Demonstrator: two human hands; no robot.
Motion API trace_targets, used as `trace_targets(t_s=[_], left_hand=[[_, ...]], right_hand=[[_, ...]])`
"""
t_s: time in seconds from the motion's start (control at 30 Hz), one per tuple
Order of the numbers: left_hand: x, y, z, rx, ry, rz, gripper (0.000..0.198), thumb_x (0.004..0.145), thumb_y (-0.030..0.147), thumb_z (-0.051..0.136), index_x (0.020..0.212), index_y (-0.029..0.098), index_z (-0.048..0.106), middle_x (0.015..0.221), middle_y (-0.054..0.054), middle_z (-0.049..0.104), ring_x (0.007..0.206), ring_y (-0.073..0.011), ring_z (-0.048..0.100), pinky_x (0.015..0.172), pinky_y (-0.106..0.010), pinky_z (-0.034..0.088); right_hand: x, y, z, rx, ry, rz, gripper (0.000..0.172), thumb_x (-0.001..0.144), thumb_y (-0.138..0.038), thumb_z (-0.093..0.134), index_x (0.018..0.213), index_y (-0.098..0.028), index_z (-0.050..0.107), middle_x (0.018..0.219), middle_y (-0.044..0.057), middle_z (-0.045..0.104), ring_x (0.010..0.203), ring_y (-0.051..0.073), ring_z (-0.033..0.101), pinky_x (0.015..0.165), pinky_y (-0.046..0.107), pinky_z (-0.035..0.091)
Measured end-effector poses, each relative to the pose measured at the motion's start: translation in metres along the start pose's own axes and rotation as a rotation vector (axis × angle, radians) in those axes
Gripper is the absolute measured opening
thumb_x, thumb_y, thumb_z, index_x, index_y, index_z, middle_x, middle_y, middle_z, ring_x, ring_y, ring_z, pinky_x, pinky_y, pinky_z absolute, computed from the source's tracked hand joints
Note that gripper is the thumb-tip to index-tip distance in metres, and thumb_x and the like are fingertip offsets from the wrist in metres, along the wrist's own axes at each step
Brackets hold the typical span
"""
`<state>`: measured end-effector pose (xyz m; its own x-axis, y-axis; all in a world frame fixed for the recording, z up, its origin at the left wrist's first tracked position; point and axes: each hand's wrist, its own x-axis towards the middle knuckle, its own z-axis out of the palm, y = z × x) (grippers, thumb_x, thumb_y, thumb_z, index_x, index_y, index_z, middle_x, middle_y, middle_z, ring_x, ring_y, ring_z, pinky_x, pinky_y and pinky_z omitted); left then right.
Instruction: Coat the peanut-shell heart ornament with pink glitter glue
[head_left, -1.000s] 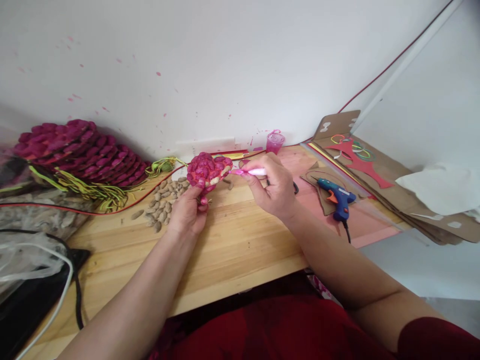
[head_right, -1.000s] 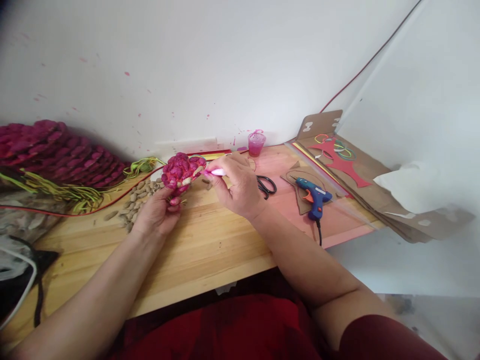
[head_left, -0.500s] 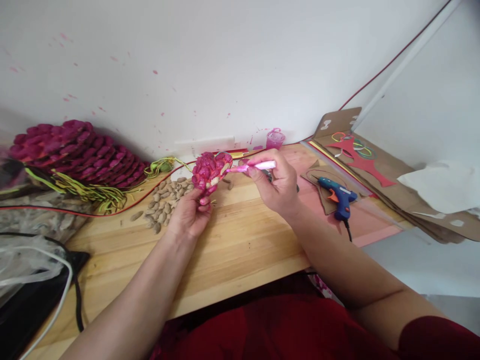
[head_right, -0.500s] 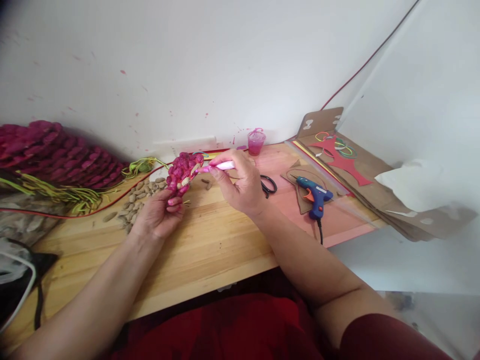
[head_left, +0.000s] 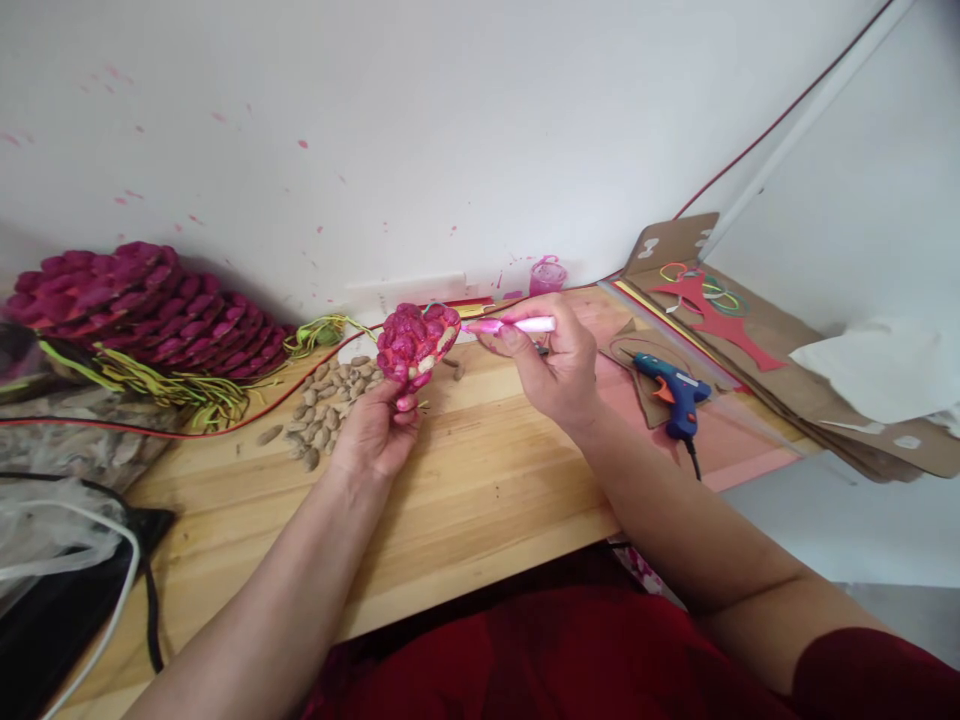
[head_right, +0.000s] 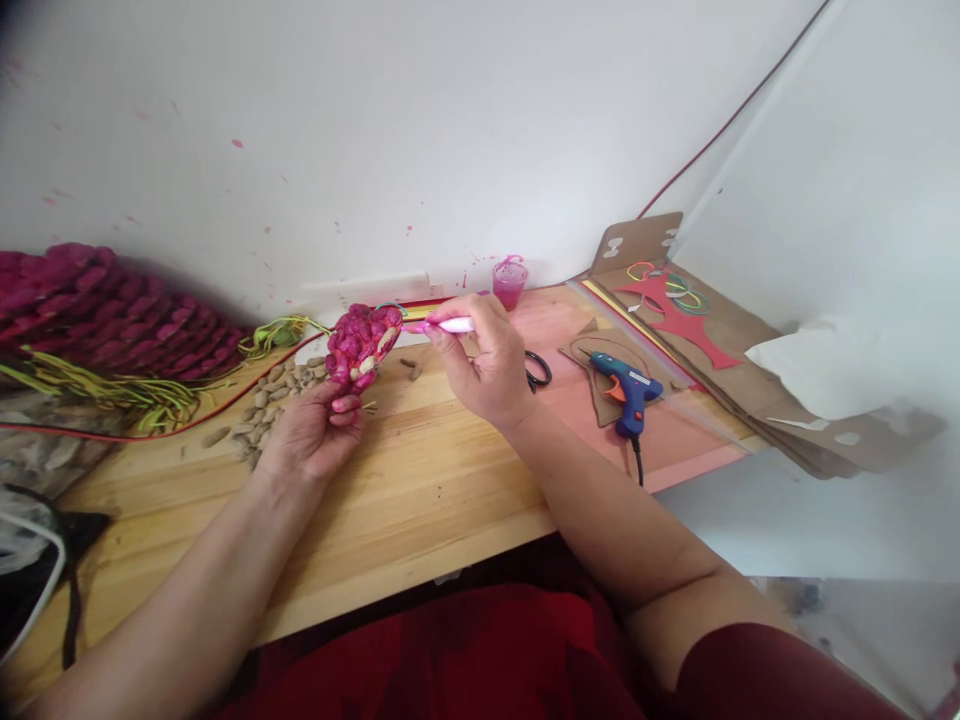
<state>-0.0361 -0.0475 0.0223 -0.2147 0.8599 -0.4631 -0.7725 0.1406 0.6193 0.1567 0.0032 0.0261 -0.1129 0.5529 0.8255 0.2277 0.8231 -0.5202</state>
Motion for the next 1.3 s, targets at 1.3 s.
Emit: trace_targets(t_s=[1.3], left_hand=[[0.033,-0.016,-0.028,0.409,-0.079,0.557,0.055,0.052,0.049,0.096,0.089,0.015,0.073,0.069,0.002,0.068,0.044,-0.0040,0.041,0.041,-0.018,0.030]], right_hand=[[-0.002,0.024,0.007,0.066,0.073,0.374,0.019,0.091,-0.044,0.065,0.092,-0.025,0.064,0.088,0.004,0.074,0.081,0.021,0.069,0.075,0.034,0.056]])
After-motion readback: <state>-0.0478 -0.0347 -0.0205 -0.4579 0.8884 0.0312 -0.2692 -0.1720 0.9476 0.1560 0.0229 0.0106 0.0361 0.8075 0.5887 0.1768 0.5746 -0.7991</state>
